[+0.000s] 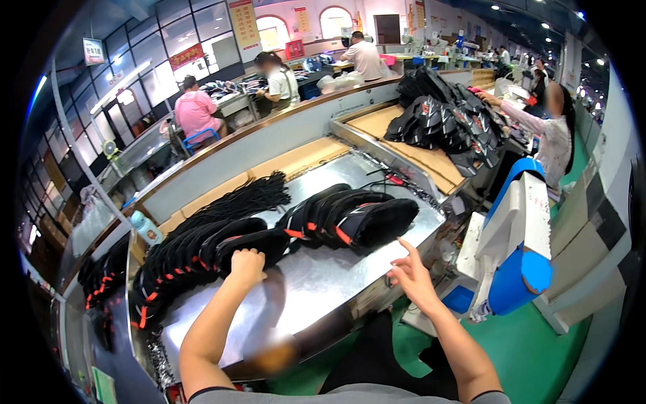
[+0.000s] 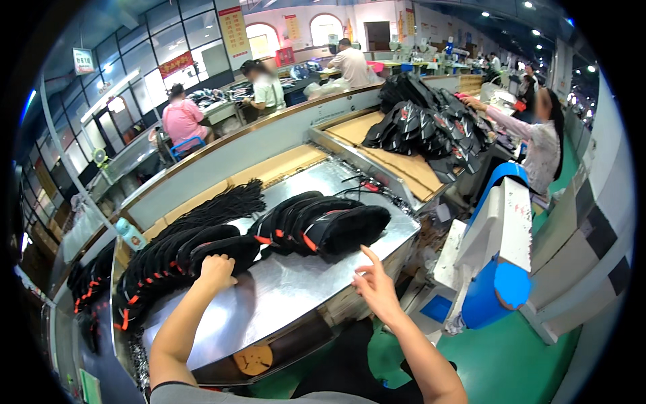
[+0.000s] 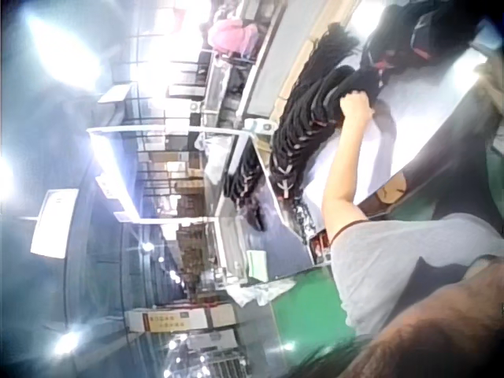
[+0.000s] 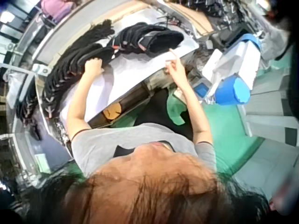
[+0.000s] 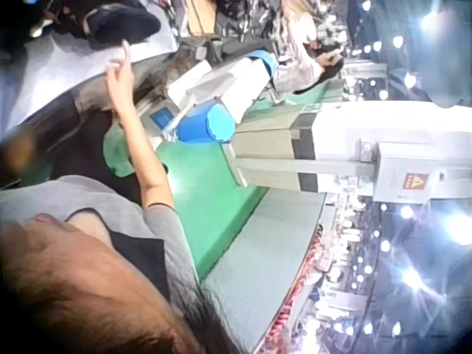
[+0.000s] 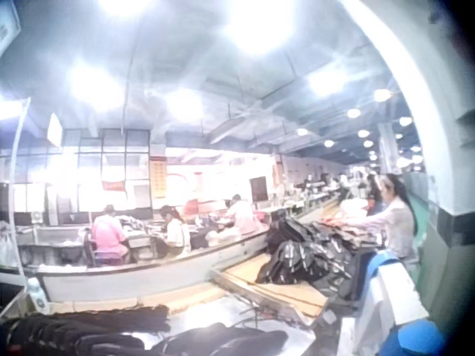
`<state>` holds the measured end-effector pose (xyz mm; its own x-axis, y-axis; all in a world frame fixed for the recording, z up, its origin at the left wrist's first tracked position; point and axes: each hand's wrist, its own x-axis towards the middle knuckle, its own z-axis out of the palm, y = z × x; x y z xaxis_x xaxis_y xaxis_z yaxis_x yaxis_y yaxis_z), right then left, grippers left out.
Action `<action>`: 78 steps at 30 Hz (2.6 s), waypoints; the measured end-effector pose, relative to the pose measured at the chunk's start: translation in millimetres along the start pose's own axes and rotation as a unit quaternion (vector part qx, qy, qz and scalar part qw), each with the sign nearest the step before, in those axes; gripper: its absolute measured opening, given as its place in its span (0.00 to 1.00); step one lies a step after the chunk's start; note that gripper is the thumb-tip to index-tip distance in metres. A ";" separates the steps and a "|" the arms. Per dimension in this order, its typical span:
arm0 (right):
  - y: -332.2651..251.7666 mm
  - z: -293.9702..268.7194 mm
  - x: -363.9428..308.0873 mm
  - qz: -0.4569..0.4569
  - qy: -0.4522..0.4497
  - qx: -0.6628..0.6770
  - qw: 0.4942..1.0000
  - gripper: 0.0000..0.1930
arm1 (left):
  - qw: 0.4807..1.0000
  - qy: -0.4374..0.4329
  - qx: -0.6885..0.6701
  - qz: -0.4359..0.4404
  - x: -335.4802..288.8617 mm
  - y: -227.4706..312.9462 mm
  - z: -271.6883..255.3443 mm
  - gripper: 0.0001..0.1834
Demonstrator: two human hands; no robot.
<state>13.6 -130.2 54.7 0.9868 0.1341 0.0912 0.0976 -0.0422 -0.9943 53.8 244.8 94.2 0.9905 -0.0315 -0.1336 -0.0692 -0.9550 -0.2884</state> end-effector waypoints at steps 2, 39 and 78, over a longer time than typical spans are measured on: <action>-12.7 7.1 35.0 -0.024 0.002 -0.049 0.999 0.33 | 0.977 0.048 -0.196 0.075 0.6 41.1 -29.9 0.27; 115.2 -142.1 -215.5 0.098 0.247 0.242 0.933 0.11 | 0.322 -0.455 -0.802 0.216 -52.1 414.5 80.1 0.18; 153.2 -139.5 -250.6 0.148 0.398 0.374 0.825 0.10 | 0.475 -0.445 -0.745 0.144 -80.2 433.2 95.2 0.21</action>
<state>-200.7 -308.4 -112.9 0.7539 -0.4775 -0.4512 0.0230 0.7056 -0.7083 -66.8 -138.3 -110.3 0.4775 -0.7203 -0.5032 0.6309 -0.1176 0.7669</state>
